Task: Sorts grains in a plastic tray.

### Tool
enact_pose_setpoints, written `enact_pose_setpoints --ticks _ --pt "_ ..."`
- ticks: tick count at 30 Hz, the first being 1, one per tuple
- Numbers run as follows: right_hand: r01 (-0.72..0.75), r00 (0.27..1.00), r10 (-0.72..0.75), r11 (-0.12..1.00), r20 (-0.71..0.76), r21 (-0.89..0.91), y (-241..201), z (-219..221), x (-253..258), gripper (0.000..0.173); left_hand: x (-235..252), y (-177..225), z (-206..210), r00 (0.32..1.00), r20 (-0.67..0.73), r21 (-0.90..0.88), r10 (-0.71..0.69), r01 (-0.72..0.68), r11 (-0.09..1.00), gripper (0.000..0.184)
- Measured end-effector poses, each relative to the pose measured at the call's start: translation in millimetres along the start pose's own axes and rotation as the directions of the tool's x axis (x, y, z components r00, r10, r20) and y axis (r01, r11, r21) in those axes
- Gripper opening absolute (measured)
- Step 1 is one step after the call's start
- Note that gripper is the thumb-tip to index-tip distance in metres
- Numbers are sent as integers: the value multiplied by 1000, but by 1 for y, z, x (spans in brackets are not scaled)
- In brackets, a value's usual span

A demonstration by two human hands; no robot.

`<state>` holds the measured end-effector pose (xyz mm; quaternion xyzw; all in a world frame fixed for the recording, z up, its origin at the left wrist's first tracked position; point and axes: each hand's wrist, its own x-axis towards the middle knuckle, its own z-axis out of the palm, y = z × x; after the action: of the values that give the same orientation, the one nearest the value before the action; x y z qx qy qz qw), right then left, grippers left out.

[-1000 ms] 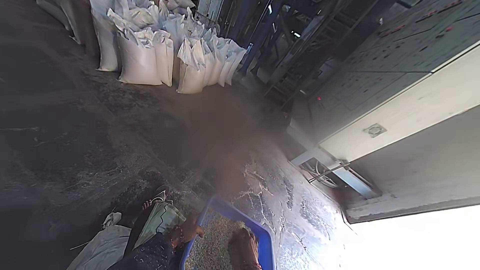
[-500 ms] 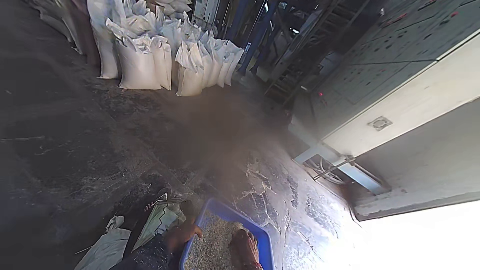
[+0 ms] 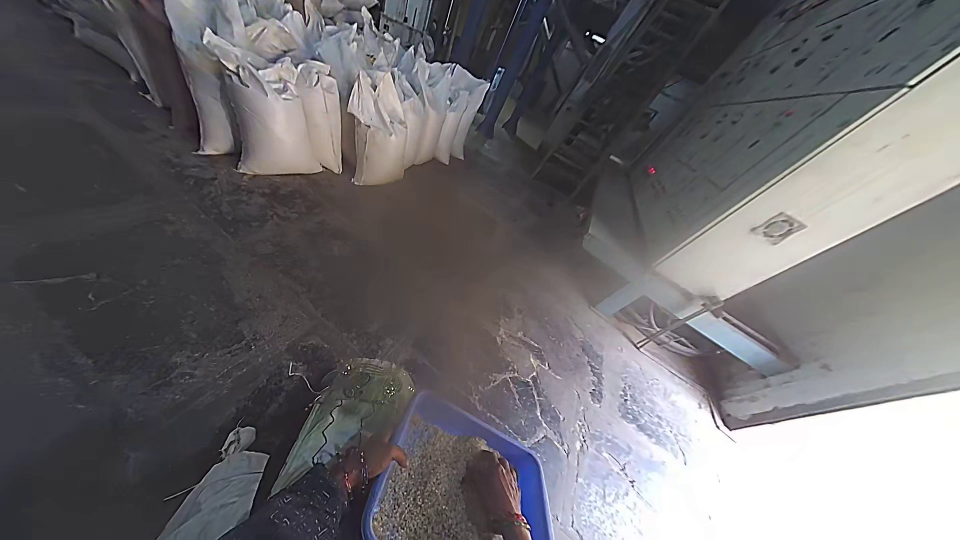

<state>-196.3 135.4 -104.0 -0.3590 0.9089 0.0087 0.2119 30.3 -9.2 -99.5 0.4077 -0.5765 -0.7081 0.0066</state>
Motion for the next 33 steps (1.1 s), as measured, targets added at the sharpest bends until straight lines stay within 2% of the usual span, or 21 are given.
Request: enact_pose_setpoints --ticks 11,33 --pt "-11 1000 10 1000 28 27 -5 -7 -2 52 2 0 -2 998 7 -4 59 -59 998 55" --pt "-5 1000 5 1000 8 15 1 -1 2 52 4 -3 -2 999 28 -8 44 -44 999 56"
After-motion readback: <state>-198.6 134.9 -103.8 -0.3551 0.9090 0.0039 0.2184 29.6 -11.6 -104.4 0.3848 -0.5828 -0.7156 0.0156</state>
